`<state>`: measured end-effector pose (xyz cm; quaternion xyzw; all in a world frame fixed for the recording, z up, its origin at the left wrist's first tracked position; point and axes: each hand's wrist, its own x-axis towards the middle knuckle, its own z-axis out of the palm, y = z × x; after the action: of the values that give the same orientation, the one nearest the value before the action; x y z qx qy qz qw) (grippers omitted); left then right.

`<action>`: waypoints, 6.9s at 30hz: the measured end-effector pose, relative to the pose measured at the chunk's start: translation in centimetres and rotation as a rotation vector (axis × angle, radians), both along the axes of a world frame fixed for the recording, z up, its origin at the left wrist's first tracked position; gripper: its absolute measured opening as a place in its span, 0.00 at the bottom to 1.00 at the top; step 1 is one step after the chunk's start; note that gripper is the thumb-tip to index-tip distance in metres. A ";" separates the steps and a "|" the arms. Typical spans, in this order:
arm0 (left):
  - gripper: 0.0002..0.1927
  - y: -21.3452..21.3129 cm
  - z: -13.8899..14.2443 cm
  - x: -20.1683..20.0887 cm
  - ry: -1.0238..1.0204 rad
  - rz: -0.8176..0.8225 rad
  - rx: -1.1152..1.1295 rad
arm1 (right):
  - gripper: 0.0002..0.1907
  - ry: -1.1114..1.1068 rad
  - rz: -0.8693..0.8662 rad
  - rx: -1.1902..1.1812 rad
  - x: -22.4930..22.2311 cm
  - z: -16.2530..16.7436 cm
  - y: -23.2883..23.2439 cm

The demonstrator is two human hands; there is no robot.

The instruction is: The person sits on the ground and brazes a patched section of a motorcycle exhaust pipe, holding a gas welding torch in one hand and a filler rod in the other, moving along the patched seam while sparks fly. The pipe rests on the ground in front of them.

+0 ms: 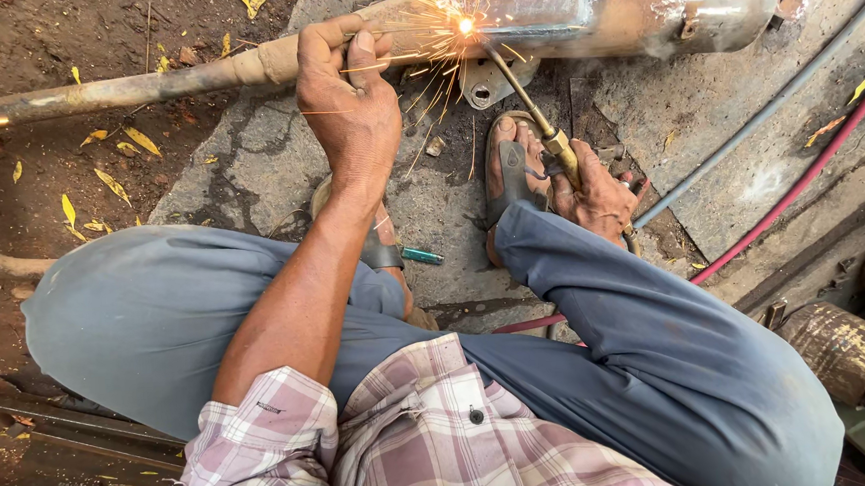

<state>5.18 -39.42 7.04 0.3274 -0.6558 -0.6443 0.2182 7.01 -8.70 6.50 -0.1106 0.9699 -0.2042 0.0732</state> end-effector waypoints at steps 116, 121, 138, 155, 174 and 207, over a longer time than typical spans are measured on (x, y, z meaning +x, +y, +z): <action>0.05 0.4 0.1 0.1 -0.001 -0.012 0.003 | 0.22 -0.006 0.003 -0.113 -0.4 0.2 0.2; 0.05 0.4 0.0 0.0 0.012 -0.016 0.021 | 0.23 -0.002 0.020 -0.024 -0.6 -0.3 0.5; 0.06 0.3 0.1 -0.1 0.005 -0.016 0.033 | 0.23 -0.010 0.041 -0.059 -0.8 0.1 0.3; 0.05 0.4 -0.2 0.1 0.020 -0.022 0.045 | 0.20 0.028 0.036 -0.074 -0.6 0.8 -0.5; 0.04 0.4 -0.1 0.1 0.017 -0.020 0.038 | 0.19 -0.003 -0.007 -0.096 -0.7 0.8 -0.6; 0.04 0.3 0.0 0.2 0.022 -0.013 0.049 | 0.19 0.041 0.004 -0.082 -0.5 0.2 -0.5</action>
<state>5.36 -39.08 7.06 0.3214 -0.6396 -0.6649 0.2133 6.51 -9.22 6.74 -0.1194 0.9618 -0.2412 0.0492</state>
